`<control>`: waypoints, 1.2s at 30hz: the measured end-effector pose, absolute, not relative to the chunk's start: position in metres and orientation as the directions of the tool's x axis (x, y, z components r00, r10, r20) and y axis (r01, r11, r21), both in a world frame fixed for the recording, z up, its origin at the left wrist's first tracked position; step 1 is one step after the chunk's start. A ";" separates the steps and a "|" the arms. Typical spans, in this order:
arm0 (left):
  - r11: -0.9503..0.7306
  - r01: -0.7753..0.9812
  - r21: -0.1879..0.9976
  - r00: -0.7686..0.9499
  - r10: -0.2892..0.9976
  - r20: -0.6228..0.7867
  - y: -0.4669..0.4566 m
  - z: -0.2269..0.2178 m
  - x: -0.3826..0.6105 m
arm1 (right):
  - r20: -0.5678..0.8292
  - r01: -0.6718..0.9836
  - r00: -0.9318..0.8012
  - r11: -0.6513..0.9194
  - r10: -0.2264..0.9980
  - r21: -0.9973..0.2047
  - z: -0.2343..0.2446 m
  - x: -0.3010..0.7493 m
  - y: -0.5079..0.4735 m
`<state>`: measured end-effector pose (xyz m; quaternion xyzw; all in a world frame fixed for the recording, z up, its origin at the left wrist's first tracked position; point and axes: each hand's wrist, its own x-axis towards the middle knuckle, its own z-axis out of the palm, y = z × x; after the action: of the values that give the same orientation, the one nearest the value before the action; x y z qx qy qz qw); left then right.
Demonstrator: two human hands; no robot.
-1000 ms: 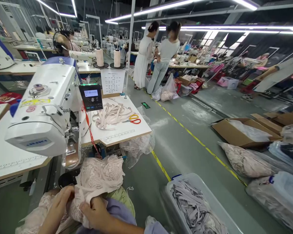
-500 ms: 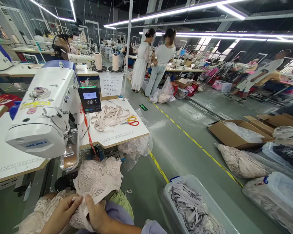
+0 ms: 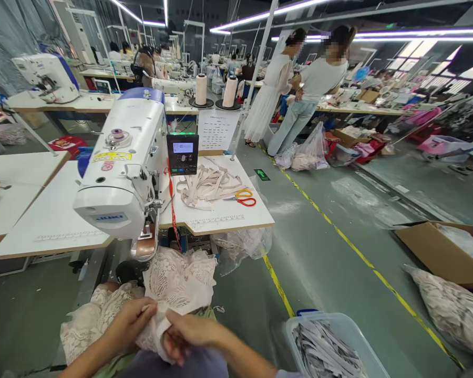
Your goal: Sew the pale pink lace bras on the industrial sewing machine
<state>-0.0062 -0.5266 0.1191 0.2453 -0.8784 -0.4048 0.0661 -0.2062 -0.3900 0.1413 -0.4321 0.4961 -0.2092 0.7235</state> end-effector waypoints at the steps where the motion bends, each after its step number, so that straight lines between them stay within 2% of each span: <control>1: 0.438 -0.426 0.792 -0.846 -0.504 -0.177 -0.532 0.123 -0.005 | -0.448 -0.155 0.678 0.482 -0.583 -0.862 0.154 -0.230 -0.396; 2: 0.350 -0.457 0.818 -0.829 -0.500 -0.249 -0.537 0.128 -0.004 | -0.395 -0.177 0.712 0.395 -0.581 -0.901 0.167 -0.255 -0.407; 3: 0.290 -0.473 0.832 -0.825 -0.477 -0.303 -0.539 0.134 -0.005 | -0.377 -0.213 0.538 0.311 -0.754 -0.926 0.180 -0.279 -0.424; 4: 0.251 -0.482 0.840 -0.830 -0.438 -0.345 -0.541 0.141 -0.008 | -0.290 -0.244 0.177 0.244 -0.941 -0.939 0.191 -0.302 -0.447; 5: 0.227 -0.484 0.845 -0.839 -0.394 -0.374 -0.541 0.149 -0.011 | -0.210 -0.261 -0.048 0.216 -0.976 -0.941 0.200 -0.323 -0.476; 6: 0.215 -0.483 0.849 -0.850 -0.349 -0.395 -0.539 0.158 -0.014 | -0.130 -0.271 -0.209 0.185 -0.969 -0.945 0.208 -0.341 -0.509; 8: 0.219 -0.484 0.848 -0.864 -0.276 -0.422 -0.536 0.173 -0.021 | 0.066 -0.293 -0.523 0.107 -0.850 -0.950 0.216 -0.371 -0.580; 10: 0.234 -0.495 0.837 -0.863 -0.241 -0.444 -0.533 0.184 -0.024 | 0.170 -0.306 -0.643 0.047 -0.747 -0.951 0.220 -0.394 -0.642; 13: 0.242 -0.519 0.820 -0.851 -0.235 -0.469 -0.534 0.190 -0.019 | 0.250 -0.311 -0.756 -0.005 -0.605 -0.951 0.222 -0.418 -0.698; 15: 0.247 -0.527 0.813 -0.846 -0.247 -0.473 -0.537 0.190 -0.015 | 0.284 -0.315 -0.772 -0.046 -0.568 -0.948 0.221 -0.428 -0.711; 20: 0.333 -0.551 0.765 -0.833 -0.271 -0.482 -0.543 0.189 -0.016 | 0.344 -0.338 -0.672 -0.143 -0.655 -0.930 0.220 -0.434 -0.714; 24: 0.384 -0.563 0.732 -0.826 -0.275 -0.491 -0.547 0.198 -0.026 | 0.355 -0.344 -0.662 -0.153 -0.660 -0.927 0.228 -0.429 -0.716; 29: 0.492 -0.554 0.672 -0.832 -0.314 -0.456 -0.550 0.219 -0.035 | 0.369 -0.361 -0.741 -0.131 -0.560 -0.923 0.247 -0.416 -0.699; 32: 0.549 -0.541 0.637 -0.841 -0.345 -0.416 -0.556 0.234 -0.040 | 0.452 -0.419 -0.749 -0.183 -0.485 -0.890 0.236 -0.375 -0.646; 33: 0.567 -0.529 0.631 -0.848 -0.346 -0.401 -0.557 0.239 -0.040 | 0.515 -0.441 -0.671 -0.272 -0.533 -0.856 0.225 -0.354 -0.621; 34: 0.585 -0.511 0.630 -0.860 -0.341 -0.380 -0.558 0.244 -0.041 | 0.546 -0.428 -0.513 -0.353 -0.663 -0.832 0.213 -0.331 -0.594; 35: 0.606 -0.487 0.630 -0.873 -0.329 -0.359 -0.558 0.249 -0.042 | 0.518 -0.403 -0.264 -0.395 -0.813 -0.826 0.200 -0.307 -0.567; 36: 0.628 -0.459 0.629 -0.889 -0.311 -0.338 -0.557 0.253 -0.043 | 0.433 -0.383 -0.012 -0.395 -0.902 -0.835 0.189 -0.286 -0.541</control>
<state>-0.0426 -0.5570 0.2530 0.2144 -0.8967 -0.3745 -0.0988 -0.2856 -0.5407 0.1893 -0.6564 0.4891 -0.5166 0.2511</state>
